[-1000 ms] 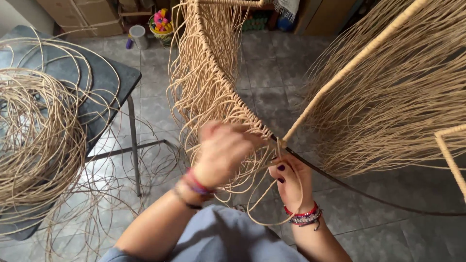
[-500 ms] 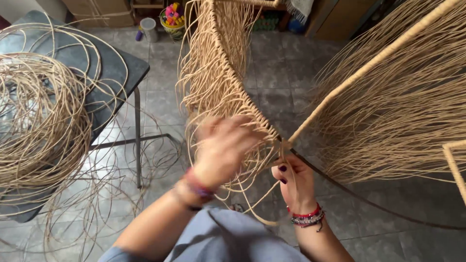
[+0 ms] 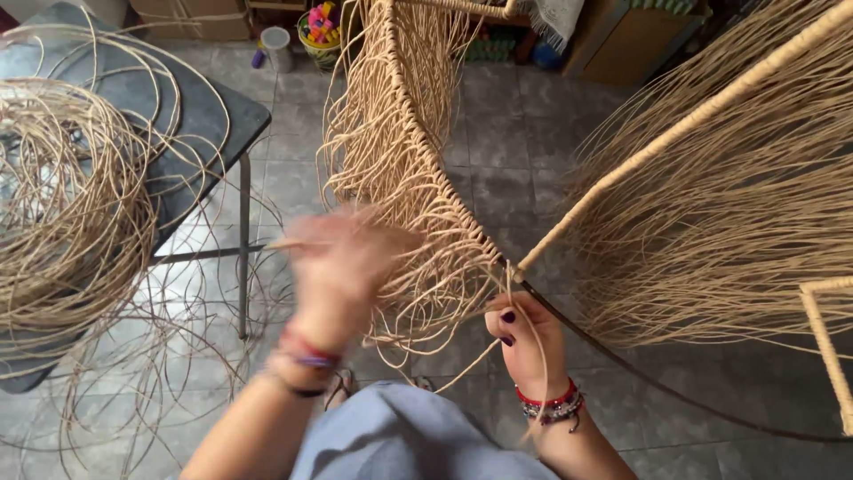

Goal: Weaving and tying wicker strands onto a circular frame to create a decorative fringe.

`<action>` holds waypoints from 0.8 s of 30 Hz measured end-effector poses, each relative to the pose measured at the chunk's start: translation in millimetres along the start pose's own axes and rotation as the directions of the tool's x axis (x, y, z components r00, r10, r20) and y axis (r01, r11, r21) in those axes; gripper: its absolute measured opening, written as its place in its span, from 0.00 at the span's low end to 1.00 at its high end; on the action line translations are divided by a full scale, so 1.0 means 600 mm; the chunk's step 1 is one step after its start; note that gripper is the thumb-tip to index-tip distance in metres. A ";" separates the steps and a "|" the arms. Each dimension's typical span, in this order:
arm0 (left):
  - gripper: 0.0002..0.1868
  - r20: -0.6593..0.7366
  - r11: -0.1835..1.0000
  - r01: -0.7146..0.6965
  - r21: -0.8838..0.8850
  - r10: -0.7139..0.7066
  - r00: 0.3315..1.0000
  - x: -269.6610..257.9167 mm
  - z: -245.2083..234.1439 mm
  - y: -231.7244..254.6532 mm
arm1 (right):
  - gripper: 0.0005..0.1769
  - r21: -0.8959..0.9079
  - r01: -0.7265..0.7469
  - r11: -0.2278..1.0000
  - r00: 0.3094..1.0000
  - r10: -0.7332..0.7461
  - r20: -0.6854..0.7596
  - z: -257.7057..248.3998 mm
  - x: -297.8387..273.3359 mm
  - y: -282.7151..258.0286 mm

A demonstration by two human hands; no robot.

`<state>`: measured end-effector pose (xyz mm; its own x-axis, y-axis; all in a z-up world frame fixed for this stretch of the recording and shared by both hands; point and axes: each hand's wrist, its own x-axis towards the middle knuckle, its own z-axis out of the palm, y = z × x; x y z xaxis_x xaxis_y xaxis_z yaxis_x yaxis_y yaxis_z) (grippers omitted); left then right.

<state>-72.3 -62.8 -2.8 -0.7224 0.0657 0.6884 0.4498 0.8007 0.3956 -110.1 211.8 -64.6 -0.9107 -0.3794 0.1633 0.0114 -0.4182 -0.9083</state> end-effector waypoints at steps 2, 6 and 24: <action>0.12 -0.107 0.958 0.118 0.262 -0.093 0.990 0.006 -0.046 0.012 | 0.16 0.013 -0.012 1.000 1.000 0.012 0.022 -0.024 -0.001 0.016; 0.33 0.125 0.905 0.015 0.425 -0.075 0.989 0.015 -0.004 0.048 | 0.18 -0.061 0.037 0.997 0.999 -0.034 0.041 0.005 0.014 0.001; 0.21 0.250 0.820 -0.453 -0.350 0.548 0.798 0.114 0.031 0.004 | 0.12 0.089 0.033 0.996 0.973 -0.012 -0.230 0.071 0.028 0.025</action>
<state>-130.5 -45.4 33.8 -0.4614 0.6401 0.6143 0.8799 0.4185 0.2248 -107.8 163.7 -58.9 -0.9813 -0.1747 0.0811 0.0179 -0.5021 -0.8646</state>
